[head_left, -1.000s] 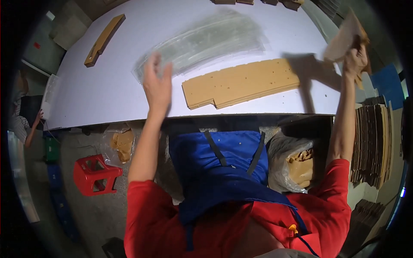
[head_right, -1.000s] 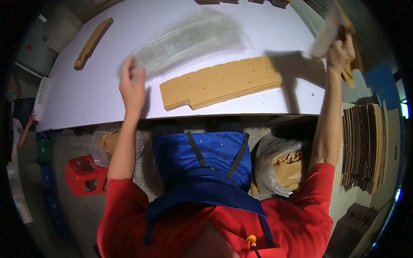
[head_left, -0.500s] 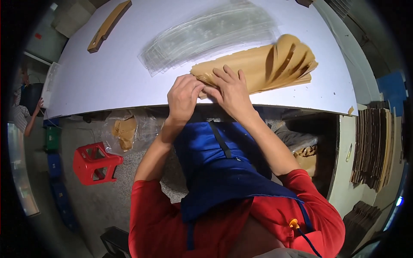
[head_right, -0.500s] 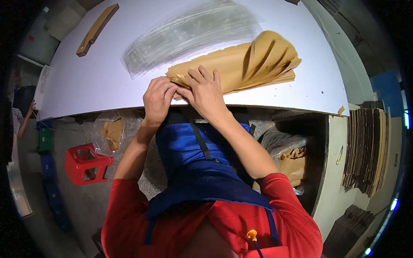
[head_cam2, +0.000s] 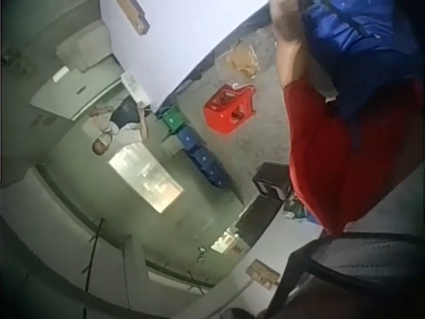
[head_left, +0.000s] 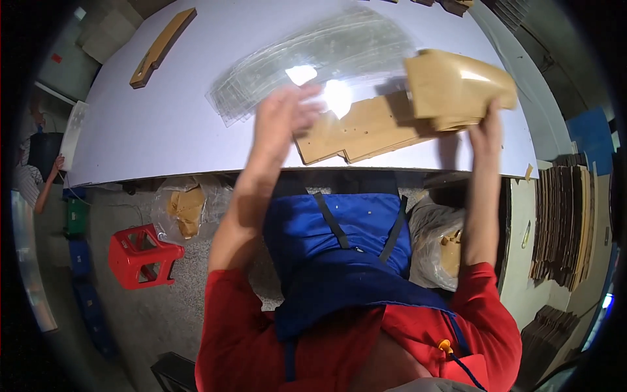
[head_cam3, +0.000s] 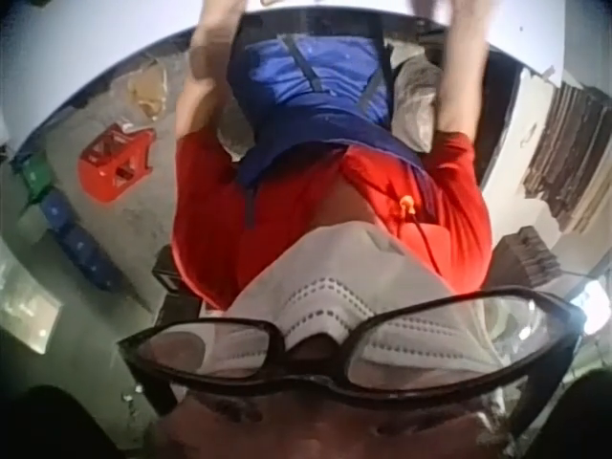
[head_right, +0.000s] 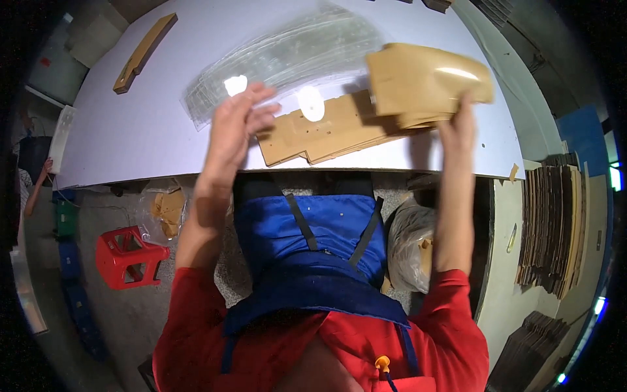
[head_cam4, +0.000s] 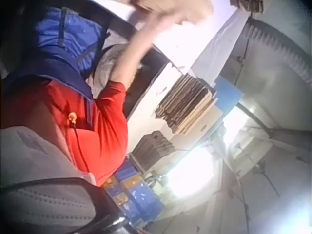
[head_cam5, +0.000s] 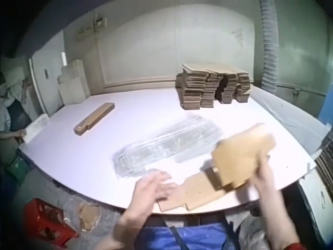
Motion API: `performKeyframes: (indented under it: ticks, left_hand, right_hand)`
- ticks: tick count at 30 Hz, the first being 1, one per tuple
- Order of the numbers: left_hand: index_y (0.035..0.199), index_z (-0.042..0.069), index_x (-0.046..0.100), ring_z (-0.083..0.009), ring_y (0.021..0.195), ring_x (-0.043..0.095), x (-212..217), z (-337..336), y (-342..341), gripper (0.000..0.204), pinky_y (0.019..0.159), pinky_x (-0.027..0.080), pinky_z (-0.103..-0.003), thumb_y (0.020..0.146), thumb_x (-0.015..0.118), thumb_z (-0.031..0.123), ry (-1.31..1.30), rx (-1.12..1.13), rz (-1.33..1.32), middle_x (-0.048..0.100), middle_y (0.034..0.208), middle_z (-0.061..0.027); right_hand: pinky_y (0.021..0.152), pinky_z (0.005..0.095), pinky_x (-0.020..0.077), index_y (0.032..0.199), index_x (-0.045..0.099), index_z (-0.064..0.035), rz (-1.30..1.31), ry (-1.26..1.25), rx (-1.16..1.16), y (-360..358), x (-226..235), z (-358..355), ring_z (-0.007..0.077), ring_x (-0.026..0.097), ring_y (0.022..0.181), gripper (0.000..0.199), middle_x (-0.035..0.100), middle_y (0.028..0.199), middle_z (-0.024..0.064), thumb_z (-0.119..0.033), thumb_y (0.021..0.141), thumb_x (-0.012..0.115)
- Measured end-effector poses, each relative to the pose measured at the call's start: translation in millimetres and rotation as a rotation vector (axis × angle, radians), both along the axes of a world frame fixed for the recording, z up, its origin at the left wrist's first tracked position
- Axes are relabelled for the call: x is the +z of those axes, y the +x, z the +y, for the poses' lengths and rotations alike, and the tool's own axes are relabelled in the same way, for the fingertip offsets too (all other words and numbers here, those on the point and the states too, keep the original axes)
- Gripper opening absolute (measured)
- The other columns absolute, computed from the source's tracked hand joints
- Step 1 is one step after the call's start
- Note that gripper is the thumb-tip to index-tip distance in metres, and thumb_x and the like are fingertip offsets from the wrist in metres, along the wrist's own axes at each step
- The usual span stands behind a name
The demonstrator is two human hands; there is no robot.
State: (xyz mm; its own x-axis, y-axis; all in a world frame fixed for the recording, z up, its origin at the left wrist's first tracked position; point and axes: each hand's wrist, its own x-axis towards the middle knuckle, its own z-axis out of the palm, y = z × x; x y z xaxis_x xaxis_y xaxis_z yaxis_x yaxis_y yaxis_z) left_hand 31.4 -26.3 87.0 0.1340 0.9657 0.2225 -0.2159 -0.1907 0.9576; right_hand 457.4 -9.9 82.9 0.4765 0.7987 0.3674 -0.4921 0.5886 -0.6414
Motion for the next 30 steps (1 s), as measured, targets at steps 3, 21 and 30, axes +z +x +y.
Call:
performKeyframes:
  ticks: [3,21,30]
  left_hand:
    - [0.139,-0.012,0.052,-0.0202,0.091,0.076,37.4,29.4,-11.2,0.041,0.075,0.064,-0.022,0.105,0.056,0.011,0.108,0.210,-0.067,0.071,0.122,-0.0216]
    - [0.152,0.009,0.049,-0.0429,0.145,0.039,9.7,120.3,61.0,0.063,0.119,0.032,-0.053,0.099,0.062,0.040,1.005,0.761,1.364,0.044,0.157,-0.0214]
    - [0.144,0.012,0.058,-0.0377,0.136,0.052,10.2,107.5,37.1,0.048,0.111,0.042,-0.046,0.101,0.058,0.035,1.011,0.693,1.020,0.056,0.149,-0.0162]
  right_hand:
    - [0.111,0.0411,0.0506,0.145,0.047,0.0047,0.121,0.009,-0.323,201.5,19.9,27.0,0.0321,0.061,0.125,0.054,0.061,0.138,0.0215,-0.035,0.109,0.055]
    - [0.082,0.0287,0.0539,0.121,0.061,0.0103,-0.287,-0.025,-0.796,234.8,66.0,-4.4,0.0216,0.066,0.091,0.054,0.066,0.114,0.0173,-0.041,0.104,0.064]
    - [0.083,0.0284,0.0519,0.120,0.066,0.0086,-0.410,-0.054,-0.909,231.2,68.0,-3.2,0.0182,0.065,0.092,0.048,0.069,0.113,0.0138,-0.037,0.104,0.063]
